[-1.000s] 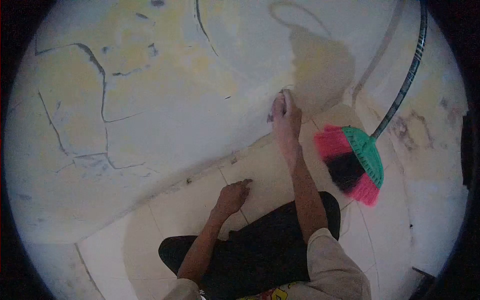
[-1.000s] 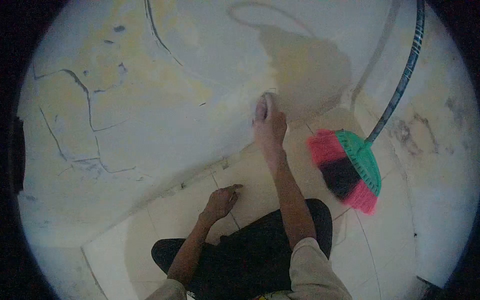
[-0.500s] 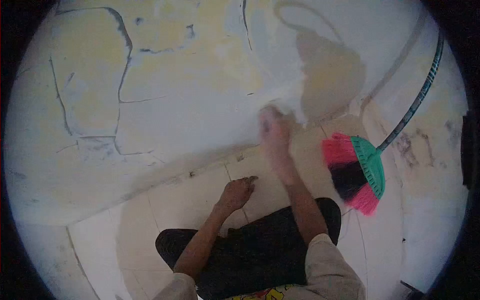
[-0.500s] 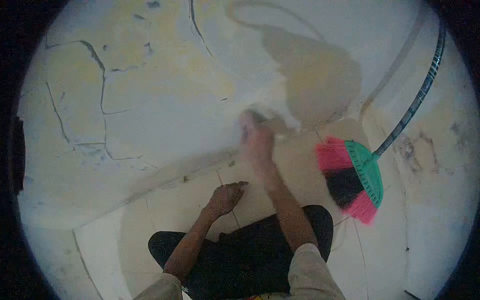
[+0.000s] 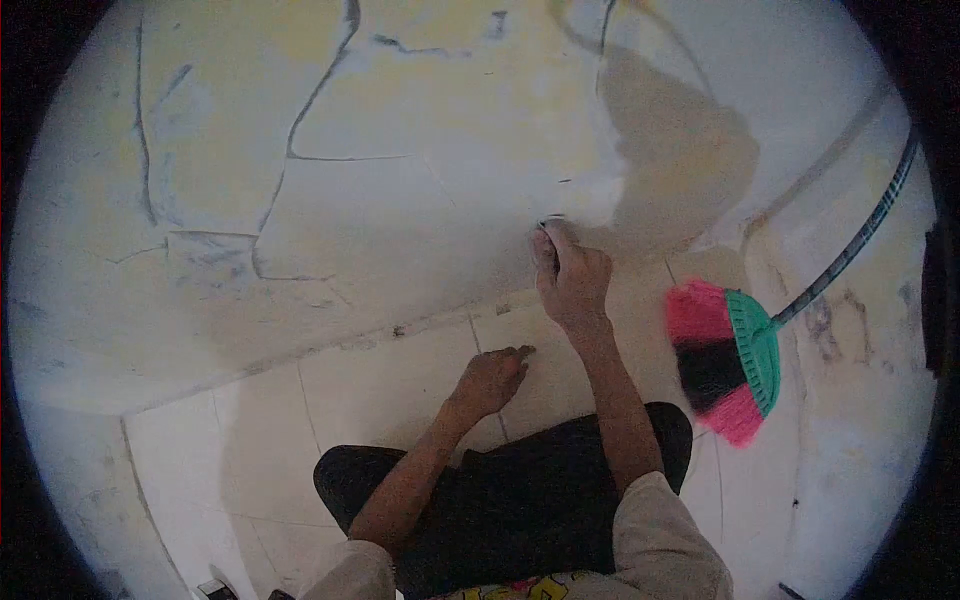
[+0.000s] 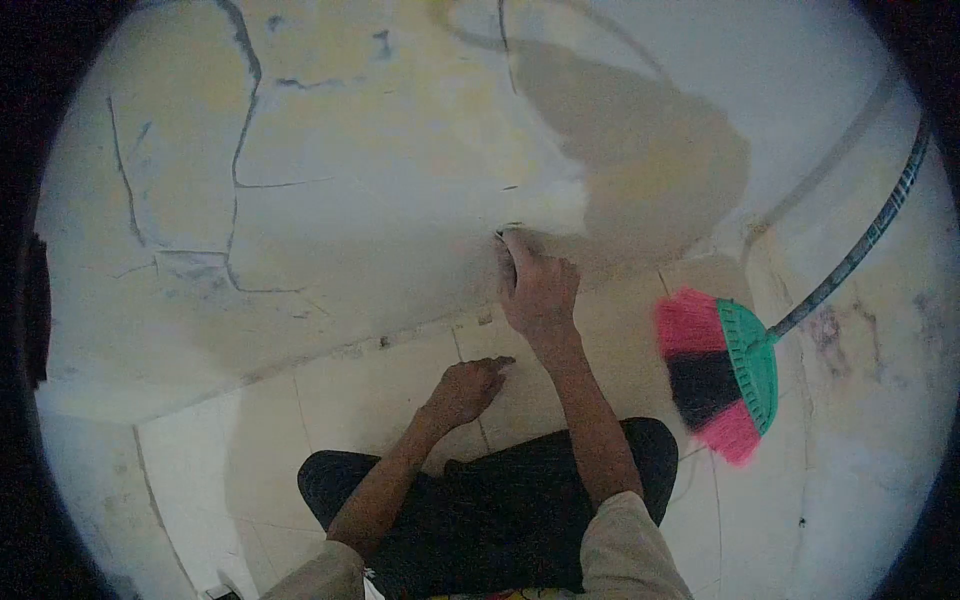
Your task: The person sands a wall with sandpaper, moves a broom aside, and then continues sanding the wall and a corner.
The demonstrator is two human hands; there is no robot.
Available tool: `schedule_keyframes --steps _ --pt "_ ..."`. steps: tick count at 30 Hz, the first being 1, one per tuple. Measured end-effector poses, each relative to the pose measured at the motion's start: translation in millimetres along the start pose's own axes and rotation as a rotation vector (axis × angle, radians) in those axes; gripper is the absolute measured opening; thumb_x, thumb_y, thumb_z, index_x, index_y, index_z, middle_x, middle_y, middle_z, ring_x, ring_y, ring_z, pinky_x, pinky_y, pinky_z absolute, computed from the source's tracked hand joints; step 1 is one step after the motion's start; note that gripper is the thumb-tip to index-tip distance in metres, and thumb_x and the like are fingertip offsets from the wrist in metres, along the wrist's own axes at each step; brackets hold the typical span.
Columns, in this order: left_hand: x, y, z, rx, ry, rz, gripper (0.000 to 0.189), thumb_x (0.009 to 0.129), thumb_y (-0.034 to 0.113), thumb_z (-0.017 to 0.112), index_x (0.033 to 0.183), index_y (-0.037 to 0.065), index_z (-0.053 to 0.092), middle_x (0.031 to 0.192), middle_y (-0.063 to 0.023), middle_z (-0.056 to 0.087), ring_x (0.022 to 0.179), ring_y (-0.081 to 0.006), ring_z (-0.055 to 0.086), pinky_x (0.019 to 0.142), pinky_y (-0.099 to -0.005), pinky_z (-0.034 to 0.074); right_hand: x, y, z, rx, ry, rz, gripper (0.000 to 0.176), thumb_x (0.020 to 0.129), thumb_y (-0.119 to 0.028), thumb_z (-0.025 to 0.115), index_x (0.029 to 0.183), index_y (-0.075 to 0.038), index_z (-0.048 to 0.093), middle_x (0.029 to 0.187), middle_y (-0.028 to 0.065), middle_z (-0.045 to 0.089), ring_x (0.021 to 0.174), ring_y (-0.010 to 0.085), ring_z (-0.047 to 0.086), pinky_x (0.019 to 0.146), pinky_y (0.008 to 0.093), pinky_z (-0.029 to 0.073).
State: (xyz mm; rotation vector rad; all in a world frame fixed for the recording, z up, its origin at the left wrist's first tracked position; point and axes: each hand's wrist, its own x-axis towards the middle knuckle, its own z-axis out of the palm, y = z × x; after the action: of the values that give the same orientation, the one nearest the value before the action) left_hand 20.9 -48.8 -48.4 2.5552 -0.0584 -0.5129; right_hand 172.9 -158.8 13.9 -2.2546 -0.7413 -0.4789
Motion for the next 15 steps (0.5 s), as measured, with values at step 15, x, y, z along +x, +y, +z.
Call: schedule_keyframes --steps 15 --pt "3 7 -3 -0.011 -0.039 0.012 0.034 0.099 0.017 0.047 0.129 0.004 0.054 0.102 -0.0175 0.065 0.093 -0.0317 0.065 0.085 -0.0434 0.051 -23 75 69 -0.283 0.495 0.083 0.03 0.1 -0.029 0.05 0.117 -0.007 0.061 0.078 0.011 0.066 0.066 0.0313 0.064 0.073 0.049 0.05"
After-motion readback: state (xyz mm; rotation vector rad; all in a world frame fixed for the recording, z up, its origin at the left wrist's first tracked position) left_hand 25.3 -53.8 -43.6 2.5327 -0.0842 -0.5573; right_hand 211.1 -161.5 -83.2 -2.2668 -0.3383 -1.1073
